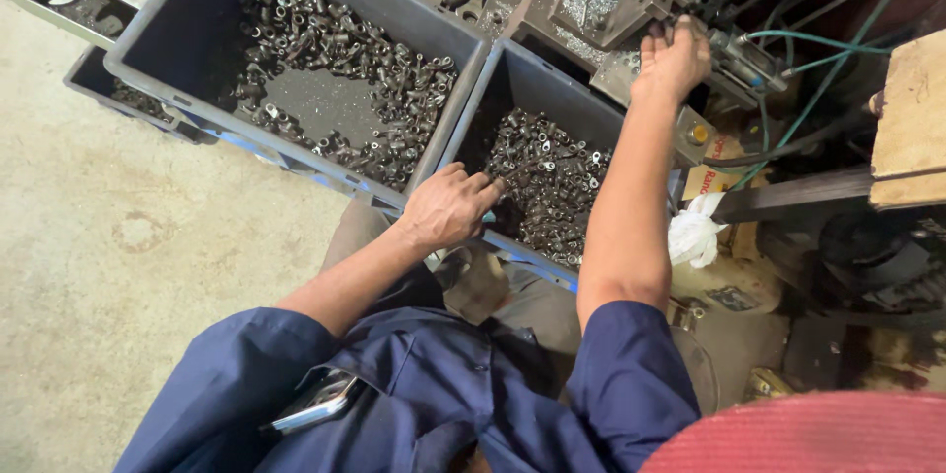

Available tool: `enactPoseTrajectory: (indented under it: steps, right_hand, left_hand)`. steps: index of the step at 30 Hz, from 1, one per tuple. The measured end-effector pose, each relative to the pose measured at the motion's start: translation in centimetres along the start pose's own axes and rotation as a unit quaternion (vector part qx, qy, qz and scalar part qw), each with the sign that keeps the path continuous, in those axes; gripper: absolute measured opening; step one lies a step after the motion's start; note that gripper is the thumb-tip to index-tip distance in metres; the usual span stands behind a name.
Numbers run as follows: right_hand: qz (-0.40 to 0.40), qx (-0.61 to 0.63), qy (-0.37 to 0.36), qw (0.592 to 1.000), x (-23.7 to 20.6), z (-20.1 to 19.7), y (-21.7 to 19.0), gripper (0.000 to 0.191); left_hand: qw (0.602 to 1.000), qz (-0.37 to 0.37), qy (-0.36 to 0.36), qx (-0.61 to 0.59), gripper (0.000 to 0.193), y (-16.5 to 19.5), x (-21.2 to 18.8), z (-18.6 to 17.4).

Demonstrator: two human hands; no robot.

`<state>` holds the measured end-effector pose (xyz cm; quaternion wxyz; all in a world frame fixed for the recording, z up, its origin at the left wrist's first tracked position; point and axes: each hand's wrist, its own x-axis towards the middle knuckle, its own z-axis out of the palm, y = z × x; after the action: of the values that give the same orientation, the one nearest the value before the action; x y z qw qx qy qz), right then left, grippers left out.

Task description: The person sits at a workbench beside a machine and sorts small black metal fittings between plastic bins, using a thin rod to stir and pick through the parts and placing selected pieces by hand into a different bin and toward the machine.

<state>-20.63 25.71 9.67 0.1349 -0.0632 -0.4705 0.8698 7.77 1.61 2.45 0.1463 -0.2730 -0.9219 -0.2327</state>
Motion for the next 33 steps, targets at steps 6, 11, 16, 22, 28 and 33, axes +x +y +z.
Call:
enactPoseTrajectory:
  steps: [6,11,16,22,28,33]
  right_hand:
    - [0.008,-0.219,-0.079,0.972,-2.7,-4.2,-0.7,0.04]
    - [-0.269,-0.441,-0.134,0.846,-8.5,-10.0,-3.3,0.032]
    - [-0.304,-0.579,-0.057,0.754,-9.8,-13.4,-5.7,0.031]
    - [-0.337,-0.622,-0.013,0.706,-10.1,-14.7,-4.7,0.032]
    - [-0.37,-0.623,-0.032,0.689,-12.9,-14.1,-5.0,0.043]
    - [-0.161,-0.511,-0.114,0.837,-19.5,-15.0,-6.0,0.036]
  left_hand:
    - [1.0,0.001,0.005,-0.007,0.065,0.0,0.3,0.1]
    - [1.0,-0.012,-0.002,-0.006,0.062,0.0,0.2,0.1]
    - [0.999,-0.031,0.009,0.003,0.056,0.2,0.6,0.2]
    - [0.997,-0.079,-0.001,-0.006,0.047,0.3,0.8,0.5]
    - [0.968,-0.116,0.132,-0.181,0.028,-1.3,1.3,2.0]
    - [0.738,-0.366,0.248,-0.51,0.032,-8.6,2.4,0.1]
